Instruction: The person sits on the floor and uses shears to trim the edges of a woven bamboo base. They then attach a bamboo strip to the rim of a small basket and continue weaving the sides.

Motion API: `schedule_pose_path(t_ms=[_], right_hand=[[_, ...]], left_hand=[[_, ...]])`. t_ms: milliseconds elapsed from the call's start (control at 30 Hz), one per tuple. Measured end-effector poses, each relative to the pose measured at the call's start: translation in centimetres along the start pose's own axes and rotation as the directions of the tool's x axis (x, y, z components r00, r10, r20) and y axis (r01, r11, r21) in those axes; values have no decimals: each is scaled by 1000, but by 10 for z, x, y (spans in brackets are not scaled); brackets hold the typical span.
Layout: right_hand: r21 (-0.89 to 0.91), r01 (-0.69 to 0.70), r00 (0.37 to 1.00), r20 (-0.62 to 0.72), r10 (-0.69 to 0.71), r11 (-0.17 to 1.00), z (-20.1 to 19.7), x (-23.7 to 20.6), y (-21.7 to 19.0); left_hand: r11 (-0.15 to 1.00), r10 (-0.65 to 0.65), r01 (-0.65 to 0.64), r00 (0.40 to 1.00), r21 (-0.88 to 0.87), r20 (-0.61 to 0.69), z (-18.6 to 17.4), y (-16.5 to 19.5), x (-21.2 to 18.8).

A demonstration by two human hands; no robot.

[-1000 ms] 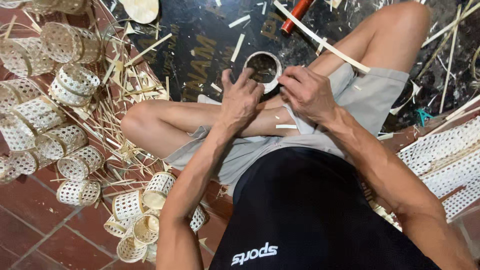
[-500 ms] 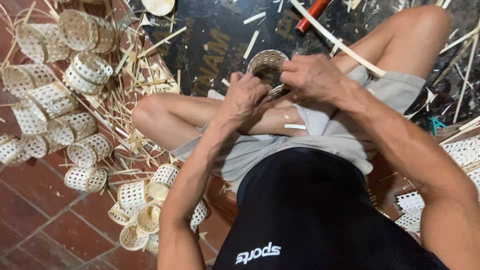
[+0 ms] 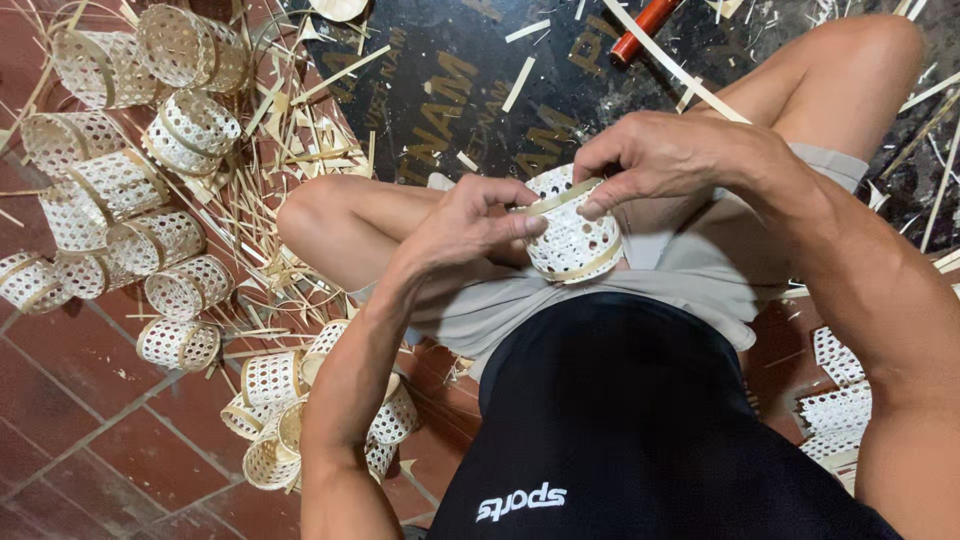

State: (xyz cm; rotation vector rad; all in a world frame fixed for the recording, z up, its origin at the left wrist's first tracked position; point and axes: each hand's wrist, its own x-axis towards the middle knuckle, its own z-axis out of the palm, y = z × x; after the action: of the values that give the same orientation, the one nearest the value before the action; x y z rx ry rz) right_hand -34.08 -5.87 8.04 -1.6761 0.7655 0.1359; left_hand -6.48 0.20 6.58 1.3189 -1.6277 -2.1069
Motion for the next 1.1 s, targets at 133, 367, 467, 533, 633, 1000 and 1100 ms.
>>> schedule_pose_path(t_ms=[133,367,467,533,633,1000,1100], right_hand=[[42,89,996,-4,-89,995,-2,-5,-6],[-184,179,983,70,-169,966,-1,-22,-51],[-156,237,955,220,-200,959,1,-24,-59],[-30,317,922,243,-301,948,3,-25,-59],[-24,223,901,387,-196,975,2,-29,-60],[-553,71,559,-667,-492,830,34,-30,-60],[-506,57,644,-640,-419,861,58,-34,-36]], left_hand=[[974,28,-33,999,-223,-25,12,7,-7],[850,475,-460,880,258,3,23,46,-21],[811,523,-519,850,270,62,25,58,-30],[825,540,-548,836,136,97,27,58,-30],[847,529,-516,842,-127,107,33,47,-26],[723,60,-398,850,-565,-523,67,-4,-11],[611,76,-368,908,-701,-411,82,-23,-12]])
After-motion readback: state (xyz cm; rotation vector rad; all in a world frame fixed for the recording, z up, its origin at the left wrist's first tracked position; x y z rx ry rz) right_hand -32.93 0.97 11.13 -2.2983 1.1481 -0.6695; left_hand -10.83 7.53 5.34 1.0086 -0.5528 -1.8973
